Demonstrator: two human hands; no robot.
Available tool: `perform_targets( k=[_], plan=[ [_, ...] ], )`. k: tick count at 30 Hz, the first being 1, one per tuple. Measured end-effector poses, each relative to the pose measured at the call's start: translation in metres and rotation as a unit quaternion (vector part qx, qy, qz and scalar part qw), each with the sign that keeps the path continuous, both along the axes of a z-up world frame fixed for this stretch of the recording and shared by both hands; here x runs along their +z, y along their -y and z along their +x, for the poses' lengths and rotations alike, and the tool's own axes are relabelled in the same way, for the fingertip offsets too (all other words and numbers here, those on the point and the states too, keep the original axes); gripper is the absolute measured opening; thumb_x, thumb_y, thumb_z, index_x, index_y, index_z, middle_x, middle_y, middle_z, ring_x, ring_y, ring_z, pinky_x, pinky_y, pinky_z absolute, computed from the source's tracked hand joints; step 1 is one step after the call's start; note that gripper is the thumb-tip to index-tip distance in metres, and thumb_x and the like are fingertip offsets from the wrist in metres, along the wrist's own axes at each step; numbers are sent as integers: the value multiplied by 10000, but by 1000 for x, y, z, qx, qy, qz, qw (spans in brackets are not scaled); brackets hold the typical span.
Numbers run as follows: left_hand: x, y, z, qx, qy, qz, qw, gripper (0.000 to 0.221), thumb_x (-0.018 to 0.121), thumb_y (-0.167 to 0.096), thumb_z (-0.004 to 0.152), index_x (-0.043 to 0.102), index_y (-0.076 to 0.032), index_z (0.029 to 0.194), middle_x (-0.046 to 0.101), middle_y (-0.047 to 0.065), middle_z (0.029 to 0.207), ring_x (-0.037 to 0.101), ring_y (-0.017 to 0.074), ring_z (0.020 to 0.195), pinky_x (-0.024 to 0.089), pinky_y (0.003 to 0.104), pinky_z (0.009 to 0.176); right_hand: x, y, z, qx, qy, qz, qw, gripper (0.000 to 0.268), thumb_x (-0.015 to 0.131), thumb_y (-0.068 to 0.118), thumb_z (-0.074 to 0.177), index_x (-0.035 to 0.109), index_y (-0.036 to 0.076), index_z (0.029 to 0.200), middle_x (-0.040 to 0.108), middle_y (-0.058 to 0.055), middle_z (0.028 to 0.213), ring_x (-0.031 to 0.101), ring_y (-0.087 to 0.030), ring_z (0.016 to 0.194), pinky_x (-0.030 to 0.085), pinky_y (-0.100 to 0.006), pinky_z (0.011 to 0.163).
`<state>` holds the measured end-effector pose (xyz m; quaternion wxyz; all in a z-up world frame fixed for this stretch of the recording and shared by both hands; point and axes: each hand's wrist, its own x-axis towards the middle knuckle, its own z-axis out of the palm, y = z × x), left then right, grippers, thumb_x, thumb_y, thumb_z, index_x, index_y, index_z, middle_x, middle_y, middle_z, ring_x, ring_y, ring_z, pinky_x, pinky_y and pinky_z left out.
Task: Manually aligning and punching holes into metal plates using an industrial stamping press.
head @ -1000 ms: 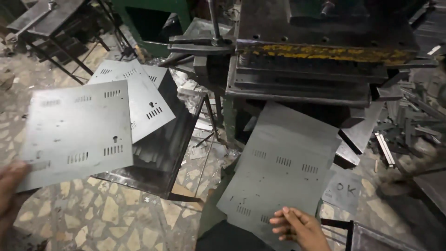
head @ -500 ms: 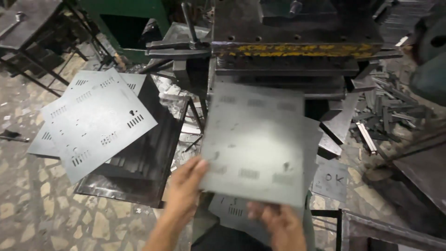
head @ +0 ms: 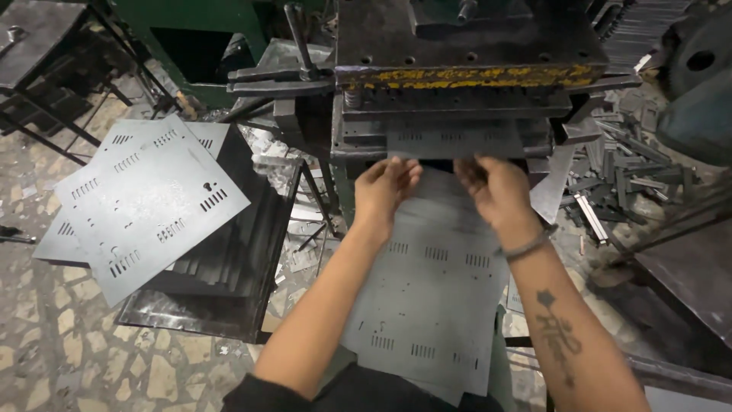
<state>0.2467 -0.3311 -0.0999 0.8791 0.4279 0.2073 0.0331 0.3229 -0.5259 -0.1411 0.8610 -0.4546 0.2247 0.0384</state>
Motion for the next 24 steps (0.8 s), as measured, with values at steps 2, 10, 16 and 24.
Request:
perform_targets(
  k=[2,10,16,24],
  plan=[
    [-3,4,9,6,4,13,1000,245,578,-79,1022,620,137,1129,706,331,1069,756,337,944,658,352,799,-18,9,19,-6,4,-19,1000,174,697,60,941,636,-54,1058,673,-174,954,752,-348,881,629,-449,807],
    [-14,28,27,-1,20,73,997,209,506,-66,1047,608,115,1061,719,309,996,766,315,876,669,343,724,-32,34,29,-43,6,-42,998,247,723,66,931,661,-70,1127,706,-235,1041,763,-383,989,640,-520,822],
    [-13,33,30,-1,21,13,1000,187,486,-58,1033,574,104,1066,693,344,996,763,379,871,681,412,752,-36,31,38,-61,12,-82,995,288,700,68,922,665,-77,1168,712,-272,1040,762,-428,940,673,-551,810],
    [-18,-23,19,70,7,44,997,161,546,-114,992,598,34,1031,719,271,956,772,337,869,667,426,786,6,-60,3,-29,-22,-161,986,398,734,129,883,580,-55,1200,656,-170,943,730,-283,826,546,-423,718]
  ],
)
